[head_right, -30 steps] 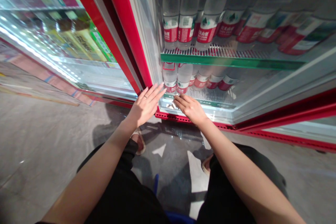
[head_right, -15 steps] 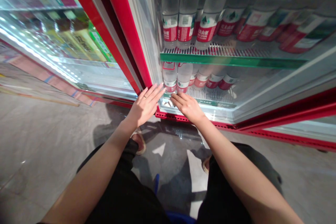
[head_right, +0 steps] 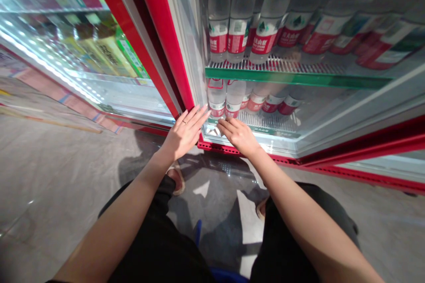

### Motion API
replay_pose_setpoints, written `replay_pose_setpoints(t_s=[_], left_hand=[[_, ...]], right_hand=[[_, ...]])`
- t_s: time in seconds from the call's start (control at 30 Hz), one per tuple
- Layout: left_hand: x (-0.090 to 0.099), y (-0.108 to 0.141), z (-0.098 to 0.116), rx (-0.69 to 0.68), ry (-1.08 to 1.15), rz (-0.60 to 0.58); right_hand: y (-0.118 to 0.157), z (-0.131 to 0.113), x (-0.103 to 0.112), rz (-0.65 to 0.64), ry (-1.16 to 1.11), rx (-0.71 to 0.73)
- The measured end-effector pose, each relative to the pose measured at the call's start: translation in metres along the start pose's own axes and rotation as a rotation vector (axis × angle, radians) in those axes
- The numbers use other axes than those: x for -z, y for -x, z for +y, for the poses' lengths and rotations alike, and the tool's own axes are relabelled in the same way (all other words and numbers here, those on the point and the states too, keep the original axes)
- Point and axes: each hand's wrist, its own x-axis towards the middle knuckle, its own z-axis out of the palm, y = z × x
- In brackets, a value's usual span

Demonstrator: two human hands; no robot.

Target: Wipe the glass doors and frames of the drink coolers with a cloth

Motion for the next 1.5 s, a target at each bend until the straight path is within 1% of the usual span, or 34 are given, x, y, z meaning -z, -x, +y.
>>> replay_pose_setpoints(t_s=[0.1,0.2,0.27,0.4,0.6,0.83,0.93,1.0,1.07,1.2,1.3,1.37,1.5], left_hand=[[-0.002,-0.001,0.001,-0.003,0.011,0.004],[-0.003,-0.001,0.001,-0.010,0.013,0.010],[-0.003,-0.001,0.002,-0.016,0.006,0.013],[-0.002,-0.001,0.001,-0.027,-0.003,0.009],[0.000,-0.003,0.003,-0.027,0.017,0.005],[0.001,-0.011,0.011,-0.053,0.005,-0.027],[-0.002,-0.013,0.014,-0.046,-0.003,-0.005],[-0.004,-0.015,0.017,-0.041,-0.008,0.024],[-0.006,-0.017,0.019,-0.049,-0.010,0.040],[-0.007,-0.023,0.026,-0.085,-0.012,0.021],[-0.006,-0.027,0.031,-0.106,-0.021,0.016],[-0.006,-0.029,0.033,-0.115,-0.031,0.016],[-0.007,-0.033,0.038,-0.133,-0.051,0.014]], right_hand=[[-0.009,-0.005,0.000,0.008,-0.020,-0.024],[-0.019,-0.014,-0.004,-0.027,0.000,0.012],[-0.020,-0.017,-0.006,-0.054,0.018,0.041],[-0.009,-0.010,-0.004,-0.069,0.006,0.019],[0.010,0.003,0.012,0.009,-0.013,-0.050],[0.028,0.012,0.018,-0.085,0.060,0.052],[0.035,0.016,0.024,-0.068,0.021,-0.006],[0.036,0.017,0.027,-0.042,-0.003,-0.057],[0.032,0.016,0.028,-0.018,0.014,-0.075],[0.029,0.013,0.022,-0.046,0.080,0.001],[0.036,0.016,0.021,-0.046,0.101,0.059],[0.044,0.019,0.025,-0.017,0.121,0.065],[0.054,0.025,0.036,0.031,0.165,0.029]])
